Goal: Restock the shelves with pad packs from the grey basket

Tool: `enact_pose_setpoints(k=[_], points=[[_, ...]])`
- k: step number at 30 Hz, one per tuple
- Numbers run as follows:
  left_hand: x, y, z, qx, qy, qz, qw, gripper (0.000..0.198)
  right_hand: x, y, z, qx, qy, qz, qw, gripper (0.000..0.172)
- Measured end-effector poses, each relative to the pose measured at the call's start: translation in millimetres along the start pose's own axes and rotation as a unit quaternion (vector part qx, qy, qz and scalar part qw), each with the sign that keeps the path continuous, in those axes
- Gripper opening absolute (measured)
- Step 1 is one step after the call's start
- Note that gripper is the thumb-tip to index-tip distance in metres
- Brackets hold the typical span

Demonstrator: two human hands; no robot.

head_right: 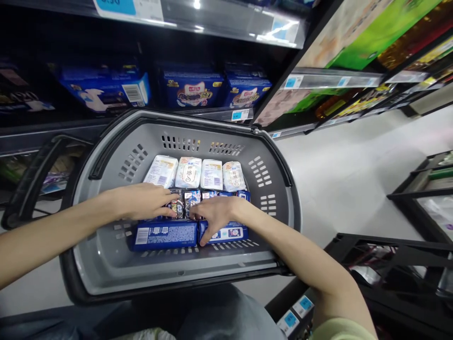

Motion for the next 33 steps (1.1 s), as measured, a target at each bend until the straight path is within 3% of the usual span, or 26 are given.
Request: enact_pose_setpoints(k=[4, 8, 10, 14, 16, 21, 25, 27, 29, 31, 33], points=[[0.1, 1, 2, -0.015, 0.008, -0.002, 1.000, 0.053, 13, 18, 0, -0.015, 0.023, 0.086, 0.996, 0.051], [0.3, 0, 4, -0.022, 0.015, 0.005, 1.000, 0.056, 26, 36, 20, -0.064, 0.055, 0.189, 0.978, 0.037], [0.7, 0, 3, -0.015, 0.011, -0.004, 1.000, 0.056, 27, 37, 33, -0.066, 0.038, 0.184, 0.980, 0.042], [1.0, 0, 0, 0.009, -0.003, -0.028, 1.000, 0.055, 19, 24, 46, -0.107, 0.011, 0.136, 0.985, 0.080], [1.5, 0, -1, 0.013, 0.010, -0.024, 1.000, 0.055, 14, 14, 44, -0.111, 0.001, 0.097, 0.989, 0.090], [3.9, 1, -1, 0.008, 0.005, -0.031, 0.999, 0.052, 8, 4, 30, -0.122, 0.042, 0.070, 0.989, 0.102], [7.0, 0, 2, -0.045, -0.024, 0.008, 0.999, 0.047, 13, 14, 22, -0.118, 0.061, 0.082, 0.988, 0.091], [9.5, 1, 2, -0.072, -0.016, 0.050, 0.996, 0.048, 20, 24, 20, -0.101, 0.052, 0.122, 0.986, 0.084], [13.0, 2, 2, -0.081, 0.009, 0.093, 0.992, 0.053, 28, 39, 20, -0.067, 0.025, 0.199, 0.977, 0.078], [17.9, 4, 4, -0.080, 0.043, 0.137, 0.986, 0.062, 36, 55, 21, -0.028, -0.020, 0.302, 0.953, 0.072], [23.7, 7, 6, -0.081, 0.078, 0.181, 0.977, 0.072, 42, 71, 22, 0.006, -0.077, 0.407, 0.910, 0.067]])
Point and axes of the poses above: each hand's wrist, its own y-axis away from the middle knuckle, its own x-axis out of the back of the hand, z = x × y, the point moved 2 cm from there along -y, towards the middle knuckle, and after that the axes turned 14 degrees about -z, right-handed, at the moved point
